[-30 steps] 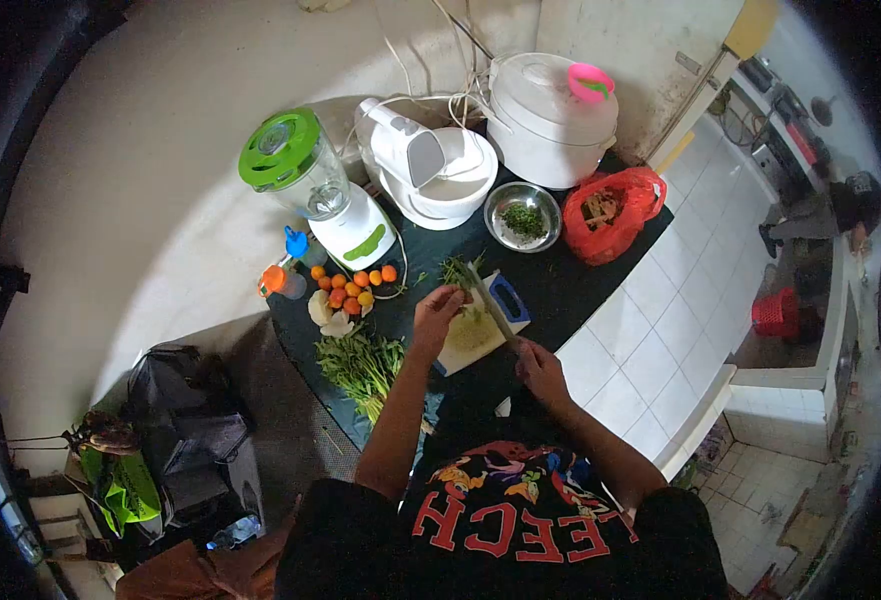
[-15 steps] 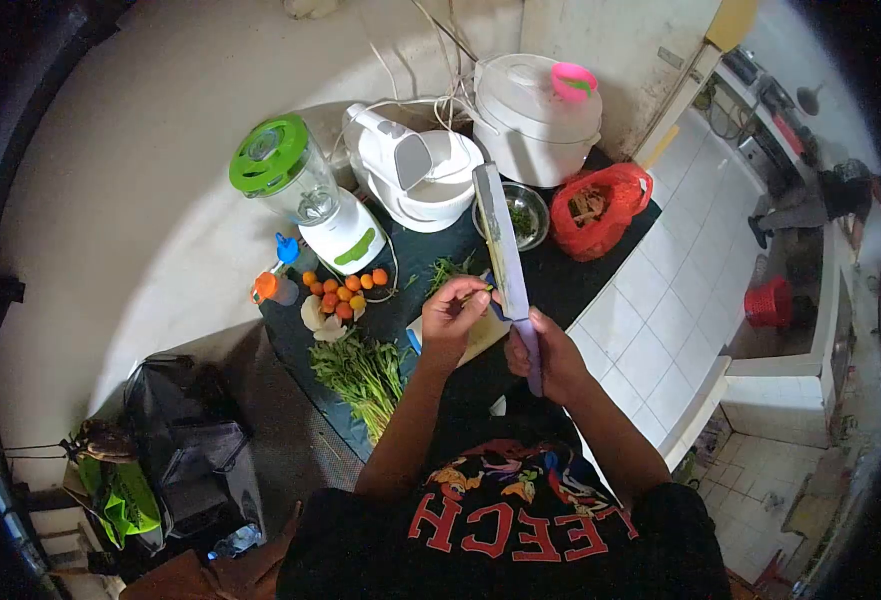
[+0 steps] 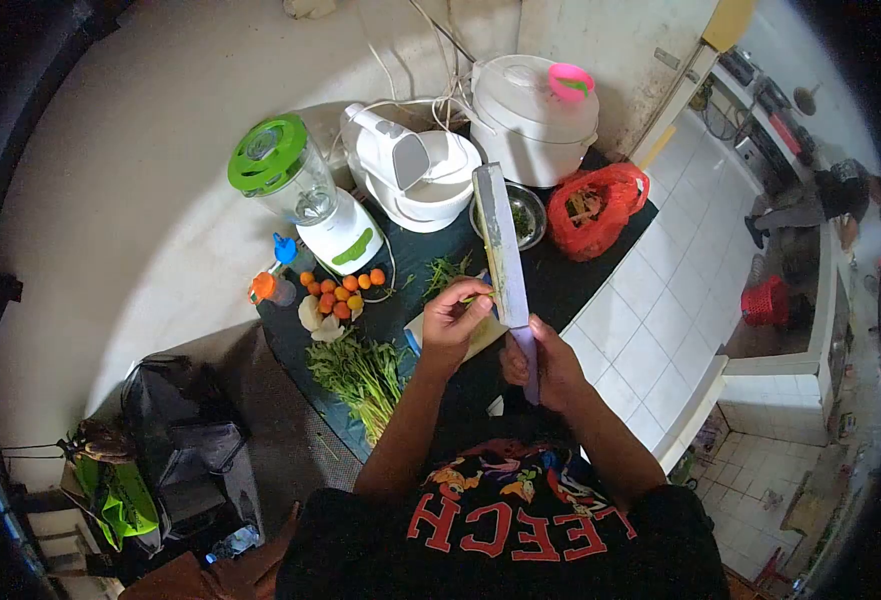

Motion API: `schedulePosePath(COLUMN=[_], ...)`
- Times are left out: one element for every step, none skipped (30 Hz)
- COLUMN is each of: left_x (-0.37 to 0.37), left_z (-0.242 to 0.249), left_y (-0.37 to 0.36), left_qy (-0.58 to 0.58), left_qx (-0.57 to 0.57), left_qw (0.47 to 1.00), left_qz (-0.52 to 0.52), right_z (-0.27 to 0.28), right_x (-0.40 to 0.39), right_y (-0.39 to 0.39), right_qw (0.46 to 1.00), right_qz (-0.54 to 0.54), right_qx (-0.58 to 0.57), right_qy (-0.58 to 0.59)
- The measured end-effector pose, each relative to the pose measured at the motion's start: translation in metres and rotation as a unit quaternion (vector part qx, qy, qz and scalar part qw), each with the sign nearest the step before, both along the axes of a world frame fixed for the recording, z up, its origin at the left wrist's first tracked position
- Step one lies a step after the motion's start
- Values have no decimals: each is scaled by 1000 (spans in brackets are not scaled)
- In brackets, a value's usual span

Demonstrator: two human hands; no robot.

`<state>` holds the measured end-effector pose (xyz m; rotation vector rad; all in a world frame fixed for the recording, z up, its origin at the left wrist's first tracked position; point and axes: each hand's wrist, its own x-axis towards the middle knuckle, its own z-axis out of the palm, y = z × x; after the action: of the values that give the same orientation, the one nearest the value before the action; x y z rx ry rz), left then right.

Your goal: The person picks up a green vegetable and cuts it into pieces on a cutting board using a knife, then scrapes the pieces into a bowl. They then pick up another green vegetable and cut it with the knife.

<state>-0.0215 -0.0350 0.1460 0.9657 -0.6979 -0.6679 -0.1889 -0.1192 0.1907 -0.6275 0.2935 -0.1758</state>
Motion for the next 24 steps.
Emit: schedulePosePath(left_x=[-1, -2, -3, -5, -7, -8, -8, -8, -9, -10, -10, -10, -10, -10, -9, -9, -8, -7, -8, -8, -7, -7, -5, -5], left_z=[1, 1, 2, 1, 1, 1, 1, 1, 1, 0, -1, -1, -1, -1, 0, 0, 1, 1, 2, 3, 3, 3, 3, 3], left_y=[0, 1, 1, 1, 2, 2, 2, 2, 1, 1, 1, 0, 0, 0, 0, 1, 1, 2, 3, 3, 4, 5, 6, 6], left_qy=[0, 33, 67, 67, 78, 87, 87, 82, 77, 78, 78, 78, 78, 79, 80, 80, 75, 70, 70, 66, 61, 61, 44, 28], left_qx=[-1, -3, -5, -6, -11, -16, -16, -13, -10, -10, -12, -14, -14, -15, -15, -16, -10, -3, -3, -6, -9, -8, -3, 3], left_qw=[1000, 999, 997, 997, 997, 996, 996, 996, 997, 997, 997, 997, 997, 996, 996, 996, 997, 997, 997, 997, 998, 998, 999, 999], left_qz=[1, -15, -30, -29, -29, -31, -32, -30, -27, -27, -23, -19, -18, -23, -28, -28, -30, -31, -31, -28, -25, -25, -22, -20], right_z=[-1, -1, 2, 8, 12, 9, 4, 1, 1, 1, 1, 1, 2, 3, 4, 6, 7, 5, 1, -1, 1, 5, 7, 9], right_x=[0, -1, 0, 1, 1, 0, -2, -4, -5, -5, -5, -5, -5, -6, -5, -5, -4, -5, -5, -6, -6, -6, -6, -6], right_y=[0, 1, 3, 5, 6, 5, 2, 1, 1, 2, 2, 2, 2, 2, 2, 2, 3, 3, 3, 3, 3, 5, 5, 6], right_qw=[1000, 1000, 1000, 1000, 999, 999, 1000, 1000, 1000, 1000, 1000, 1000, 1000, 1000, 1000, 1000, 1000, 1000, 1000, 1000, 1000, 1000, 1000, 1000], right_qz=[4, 10, 11, -8, -28, -29, -10, 9, 8, 5, 3, 4, 5, 6, 6, 4, 2, 2, 4, 5, 5, 4, 3, 2], right_qx=[8, 18, 18, 15, 12, 13, 9, 5, 4, 4, 4, 3, 3, 3, 3, 3, 3, 3, 3, 2, 2, 5, 7, 7], right_qy=[-4, -7, -7, 14, 34, 34, 19, 4, 5, 7, 8, 8, 2, -5, -5, -2, 1, 1, 3, 4, 3, -5, -14, -14])
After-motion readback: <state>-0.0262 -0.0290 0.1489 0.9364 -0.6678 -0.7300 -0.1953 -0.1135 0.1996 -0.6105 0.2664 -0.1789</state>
